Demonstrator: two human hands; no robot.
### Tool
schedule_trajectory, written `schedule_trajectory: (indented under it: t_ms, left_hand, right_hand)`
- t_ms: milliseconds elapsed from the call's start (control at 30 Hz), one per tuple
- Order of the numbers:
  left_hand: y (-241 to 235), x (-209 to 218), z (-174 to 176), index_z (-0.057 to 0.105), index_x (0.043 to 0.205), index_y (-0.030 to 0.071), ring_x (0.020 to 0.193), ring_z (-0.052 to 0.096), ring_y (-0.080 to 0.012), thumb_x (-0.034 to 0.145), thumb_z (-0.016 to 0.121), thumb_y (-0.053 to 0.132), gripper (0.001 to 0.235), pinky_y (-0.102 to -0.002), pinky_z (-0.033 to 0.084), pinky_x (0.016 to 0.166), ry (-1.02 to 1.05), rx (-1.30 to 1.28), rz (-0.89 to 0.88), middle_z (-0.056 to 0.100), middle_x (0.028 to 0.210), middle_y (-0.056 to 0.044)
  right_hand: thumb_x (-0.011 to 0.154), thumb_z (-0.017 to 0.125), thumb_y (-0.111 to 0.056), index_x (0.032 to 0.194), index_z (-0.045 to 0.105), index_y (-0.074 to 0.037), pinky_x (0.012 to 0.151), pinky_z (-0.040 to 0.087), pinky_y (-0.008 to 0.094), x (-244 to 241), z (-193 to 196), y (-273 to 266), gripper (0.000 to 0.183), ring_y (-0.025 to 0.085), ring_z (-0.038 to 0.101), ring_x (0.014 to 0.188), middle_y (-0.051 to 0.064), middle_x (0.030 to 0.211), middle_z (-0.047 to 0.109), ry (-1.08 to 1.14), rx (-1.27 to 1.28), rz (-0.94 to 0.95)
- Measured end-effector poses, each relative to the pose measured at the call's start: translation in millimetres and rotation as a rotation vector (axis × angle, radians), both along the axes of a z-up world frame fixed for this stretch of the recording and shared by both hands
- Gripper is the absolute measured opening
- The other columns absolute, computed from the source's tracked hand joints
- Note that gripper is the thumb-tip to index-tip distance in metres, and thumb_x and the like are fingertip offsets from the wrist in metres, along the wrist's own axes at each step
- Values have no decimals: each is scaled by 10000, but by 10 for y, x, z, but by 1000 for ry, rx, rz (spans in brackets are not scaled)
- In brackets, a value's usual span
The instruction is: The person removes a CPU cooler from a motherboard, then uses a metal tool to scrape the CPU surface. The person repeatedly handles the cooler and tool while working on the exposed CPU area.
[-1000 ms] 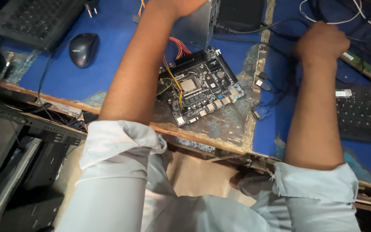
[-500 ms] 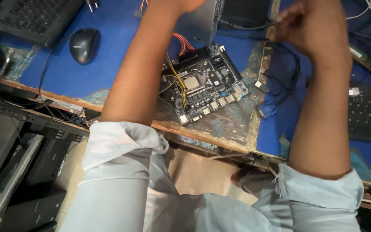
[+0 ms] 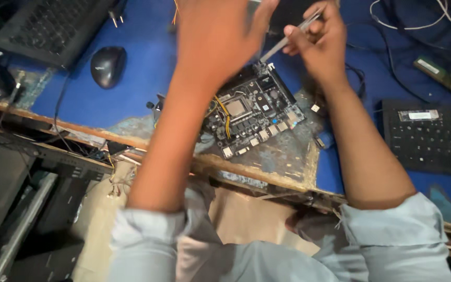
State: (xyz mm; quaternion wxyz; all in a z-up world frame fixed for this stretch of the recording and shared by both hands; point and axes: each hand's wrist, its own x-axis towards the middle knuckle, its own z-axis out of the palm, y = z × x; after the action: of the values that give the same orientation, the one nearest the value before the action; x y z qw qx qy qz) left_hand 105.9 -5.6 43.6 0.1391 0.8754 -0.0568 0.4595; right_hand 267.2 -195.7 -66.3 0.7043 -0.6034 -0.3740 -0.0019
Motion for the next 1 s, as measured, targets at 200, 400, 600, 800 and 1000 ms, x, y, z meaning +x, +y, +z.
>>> schedule_trajectory:
  t_ms: [200,400,600,800,1000]
  left_hand:
    - [138,-1423,-537,635,1221,25,1303,547,-350,1143,515,342,348,-476,385,1146,-241,-359,201,631,1354,-152]
    - [435,-1410,-1174,536,1300,6,1259,567,-226,1133,504,462,487,-367,440,1067,-267,-813,28,591,1318,-143]
    - [480,-1394,-1243,548,1292,-29,1241,591,-237,1148,375,515,589,-359,436,1056,-163,-825,45,620,1330,-163]
    - [448,-1344,-1223,571,1286,-65,1170,632,-255,1152,324,593,715,-361,475,1084,-94,-752,14,667,1262,-198]
    - [454,-1309,-1280,573,1267,-66,1145,628,-249,1165,299,584,713,-369,480,1079,-106,-831,-29,669,1209,-190]
  right_hand:
    - [1026,756,48,1186,442,-49,636,596,268,-35,-103,69,366,138,724,728,39,836,678,-24,-101,-59]
    - [1027,781,46,1183,441,-50,645,604,263,-19,-112,65,386,127,719,726,23,844,655,-33,-109,-134]
    - [988,796,54,1192,458,-44,623,576,256,-48,-91,70,406,124,714,717,15,833,632,70,-67,-68]
    - [1006,808,46,1187,462,-20,647,611,282,7,-165,60,396,130,713,723,23,856,619,-58,-96,-125]
    - [1037,875,-6,1004,436,-5,683,634,313,78,-264,61,440,157,749,753,67,854,694,-50,-36,-103]
